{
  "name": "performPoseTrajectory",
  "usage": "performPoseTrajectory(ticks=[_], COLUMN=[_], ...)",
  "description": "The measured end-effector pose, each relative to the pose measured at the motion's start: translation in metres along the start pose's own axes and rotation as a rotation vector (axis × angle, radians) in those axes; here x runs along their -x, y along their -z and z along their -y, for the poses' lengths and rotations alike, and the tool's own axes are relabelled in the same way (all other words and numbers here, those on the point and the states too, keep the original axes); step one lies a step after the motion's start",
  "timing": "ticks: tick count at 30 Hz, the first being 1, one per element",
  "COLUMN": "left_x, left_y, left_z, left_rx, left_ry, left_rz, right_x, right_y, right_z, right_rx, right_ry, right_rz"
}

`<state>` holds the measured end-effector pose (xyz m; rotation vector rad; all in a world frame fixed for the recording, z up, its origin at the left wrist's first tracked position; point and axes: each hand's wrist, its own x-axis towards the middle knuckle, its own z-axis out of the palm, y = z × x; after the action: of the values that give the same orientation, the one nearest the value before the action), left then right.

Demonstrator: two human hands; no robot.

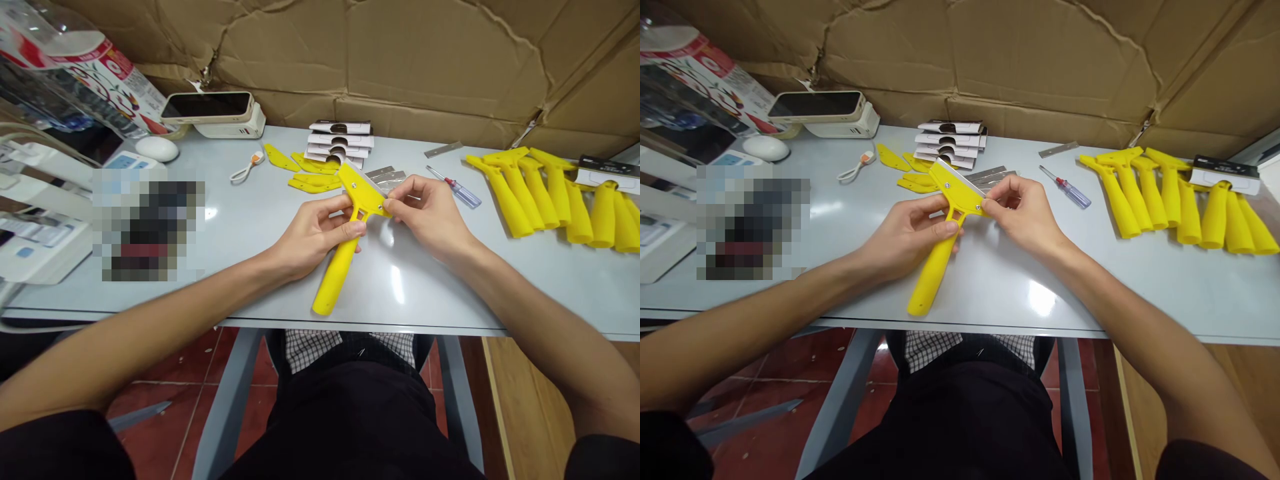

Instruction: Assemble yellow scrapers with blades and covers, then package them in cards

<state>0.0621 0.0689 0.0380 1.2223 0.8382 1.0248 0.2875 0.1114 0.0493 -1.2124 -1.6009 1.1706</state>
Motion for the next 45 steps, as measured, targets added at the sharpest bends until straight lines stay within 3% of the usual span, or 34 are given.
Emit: performPoseTrajectory(ticks=[8, 13, 21, 30, 35, 39, 43, 45], left_x=[-0.002, 0.001, 0.01, 0.009, 0.007, 0.002, -0.003, -0.005], left_y=[0.008, 0.013, 0.011, 0.021, 0.022, 0.021, 0.024, 0.025], left_z=[-0.001, 0.0, -0.005, -0.01, -0.014, -0.014, -0.015, -0.016], left_rx=[-0.062, -0.258, -0.984, -1.172, -1.063, -0.652, -0.183, -0.054], left_ry=[0.037, -0.053, -0.398, -0.466, -0.404, -0.167, 0.003, 0.075], left_rz=[-0.1, -0.175, -0.096, -0.024, -0.045, -0.069, -0.005, -0.011], right_x=[-0.004, -0.004, 0.0, 0.006, 0.009, 0.004, -0.009, -0.017], right_y=[0.003, 0.002, -0.003, -0.002, -0.002, 0.01, 0.04, 0.056], right_z=[0.002, 0.0, 0.001, 0.0, 0.009, 0.02, 0.022, 0.019], right_rx=[-0.229, -0.308, -0.346, -0.275, -0.197, -0.128, 0.253, 0.521], right_ry=[-0.017, -0.047, -0.058, -0.018, 0.044, 0.112, 0.256, 0.331], right_rz=[0.003, 0.018, 0.045, 0.071, 0.094, 0.086, -0.111, -0.138])
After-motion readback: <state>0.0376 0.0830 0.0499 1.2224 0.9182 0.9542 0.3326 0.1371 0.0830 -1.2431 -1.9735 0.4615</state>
